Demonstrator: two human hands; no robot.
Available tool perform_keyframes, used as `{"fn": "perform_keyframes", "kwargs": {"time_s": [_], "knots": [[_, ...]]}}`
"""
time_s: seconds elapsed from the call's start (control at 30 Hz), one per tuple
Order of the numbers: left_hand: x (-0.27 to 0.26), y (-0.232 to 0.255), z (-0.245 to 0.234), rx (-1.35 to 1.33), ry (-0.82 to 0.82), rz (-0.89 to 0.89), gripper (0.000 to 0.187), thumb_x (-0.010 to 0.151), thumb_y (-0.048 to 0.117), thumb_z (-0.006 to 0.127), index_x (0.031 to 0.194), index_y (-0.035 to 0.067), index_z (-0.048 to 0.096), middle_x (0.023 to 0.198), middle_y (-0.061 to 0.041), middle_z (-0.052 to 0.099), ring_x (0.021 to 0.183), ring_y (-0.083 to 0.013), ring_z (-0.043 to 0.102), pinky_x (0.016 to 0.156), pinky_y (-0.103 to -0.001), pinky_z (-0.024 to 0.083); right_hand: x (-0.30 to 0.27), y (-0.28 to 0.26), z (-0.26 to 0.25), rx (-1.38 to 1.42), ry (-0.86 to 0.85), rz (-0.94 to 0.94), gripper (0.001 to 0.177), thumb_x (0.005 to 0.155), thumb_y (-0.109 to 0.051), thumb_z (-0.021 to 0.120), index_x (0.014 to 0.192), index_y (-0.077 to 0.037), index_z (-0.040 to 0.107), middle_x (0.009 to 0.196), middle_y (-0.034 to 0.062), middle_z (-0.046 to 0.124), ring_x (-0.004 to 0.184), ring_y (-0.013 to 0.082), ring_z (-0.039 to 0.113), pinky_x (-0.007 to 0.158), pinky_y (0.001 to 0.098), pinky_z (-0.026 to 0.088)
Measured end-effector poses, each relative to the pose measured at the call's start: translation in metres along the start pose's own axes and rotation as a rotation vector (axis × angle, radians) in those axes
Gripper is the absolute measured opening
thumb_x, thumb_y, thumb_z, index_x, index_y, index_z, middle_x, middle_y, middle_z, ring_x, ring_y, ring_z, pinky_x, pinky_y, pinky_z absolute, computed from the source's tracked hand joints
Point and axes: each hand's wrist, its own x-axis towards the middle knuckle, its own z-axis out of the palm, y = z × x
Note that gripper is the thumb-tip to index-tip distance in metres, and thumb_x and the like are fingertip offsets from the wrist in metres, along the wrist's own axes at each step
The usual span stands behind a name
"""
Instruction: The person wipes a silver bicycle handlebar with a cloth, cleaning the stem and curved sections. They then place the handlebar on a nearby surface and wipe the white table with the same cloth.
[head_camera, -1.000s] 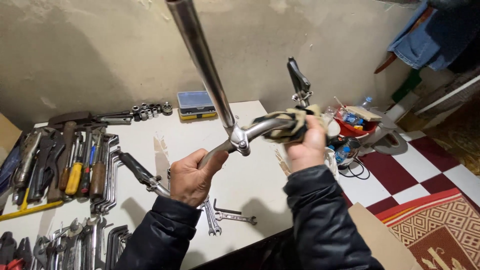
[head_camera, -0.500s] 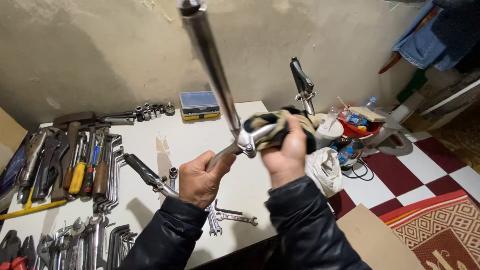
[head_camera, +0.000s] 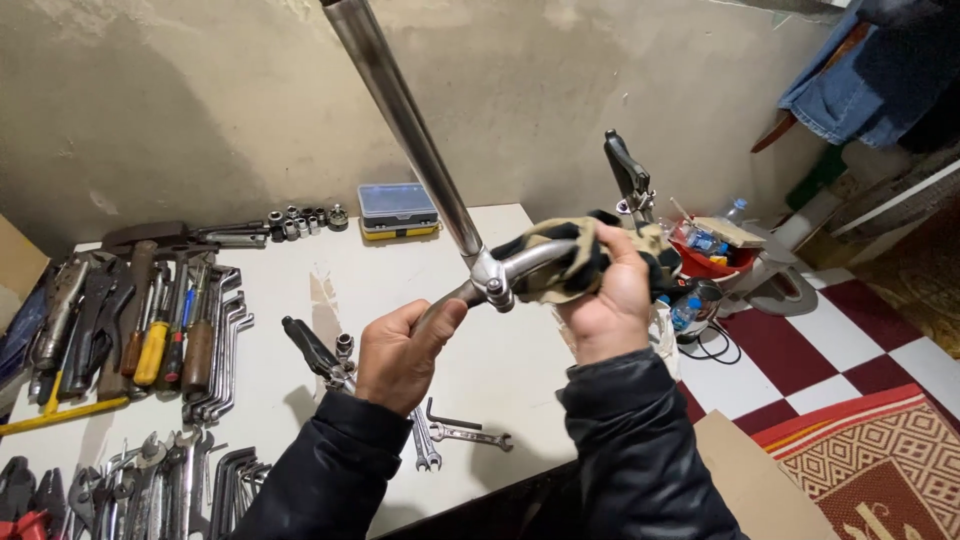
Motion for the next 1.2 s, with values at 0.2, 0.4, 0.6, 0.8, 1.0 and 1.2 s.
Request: {"fn": "perform_keyframes", "kwargs": {"time_s": [0.2, 0.4, 0.6, 0.8, 1.0, 1.2], "knots": [[0.002, 0.003, -0.003, -0.01, -0.021, 0.008, 0.05, 0.085, 0.05, 0.082, 0.063, 0.009, 0.065, 0.053, -0.005, 0.052, 0.063, -0.015, 0.05, 0.065, -0.027, 0.044, 0.032, -0.022, -0.03, 0.078, -0.011, -0.055, 0.016, 0.083, -0.015, 0.069, 0.091, -0.002, 0.065, 0.081, 0.0134, 0.072, 0.072, 0.0294, 0.074, 0.071, 0.0415, 0.063], [0.003, 0.006, -0.004, 0.059, -0.002, 0.012, 0.054, 0.082, 0.056, 0.082, 0.064, 0.008, 0.067, 0.053, -0.011, 0.055, 0.061, -0.019, 0.052, 0.066, -0.03, 0.047, 0.052, -0.015, -0.044, 0.14, -0.006, -0.107, 0.019, 0.081, -0.019, 0.07, 0.091, -0.003, 0.065, 0.084, 0.0137, 0.074, 0.075, 0.0281, 0.075, 0.074, 0.0412, 0.063], [-0.006, 0.011, -0.001, 0.147, 0.001, -0.011, 0.056, 0.08, 0.058, 0.081, 0.06, 0.01, 0.061, 0.05, -0.01, 0.048, 0.059, -0.0167, 0.05, 0.064, -0.03, 0.047, 0.049, 0.012, -0.035, 0.064, 0.08, -0.07, 0.021, 0.083, -0.018, 0.067, 0.097, -0.004, 0.062, 0.087, 0.0105, 0.071, 0.076, 0.0266, 0.072, 0.077, 0.041, 0.062], [-0.003, 0.003, 0.004, 0.118, 0.005, 0.007, 0.052, 0.08, 0.057, 0.082, 0.061, 0.012, 0.063, 0.05, -0.009, 0.045, 0.059, -0.0172, 0.051, 0.063, -0.031, 0.047, 0.027, 0.049, -0.022, -0.009, -0.01, -0.007, 0.018, 0.079, 0.0, 0.072, 0.094, -0.003, 0.063, 0.087, 0.0102, 0.07, 0.08, 0.027, 0.072, 0.084, 0.0429, 0.06], [0.001, -0.003, 0.001, 0.043, -0.032, 0.001, 0.054, 0.084, 0.055, 0.079, 0.059, 0.011, 0.06, 0.05, -0.006, 0.044, 0.06, -0.0142, 0.046, 0.06, -0.027, 0.045, 0.014, 0.009, -0.017, -0.068, -0.032, 0.045, 0.016, 0.081, -0.013, 0.075, 0.092, -0.005, 0.066, 0.086, 0.0151, 0.073, 0.077, 0.0311, 0.075, 0.075, 0.0425, 0.062], [-0.001, 0.005, -0.005, 0.029, -0.027, 0.001, 0.053, 0.085, 0.052, 0.08, 0.059, 0.011, 0.06, 0.051, -0.004, 0.046, 0.062, -0.0132, 0.046, 0.058, -0.026, 0.043, 0.071, -0.045, -0.068, -0.165, 0.051, -0.016, 0.014, 0.083, -0.007, 0.07, 0.093, 0.002, 0.067, 0.085, 0.0153, 0.075, 0.076, 0.0289, 0.077, 0.076, 0.0405, 0.064]]}}
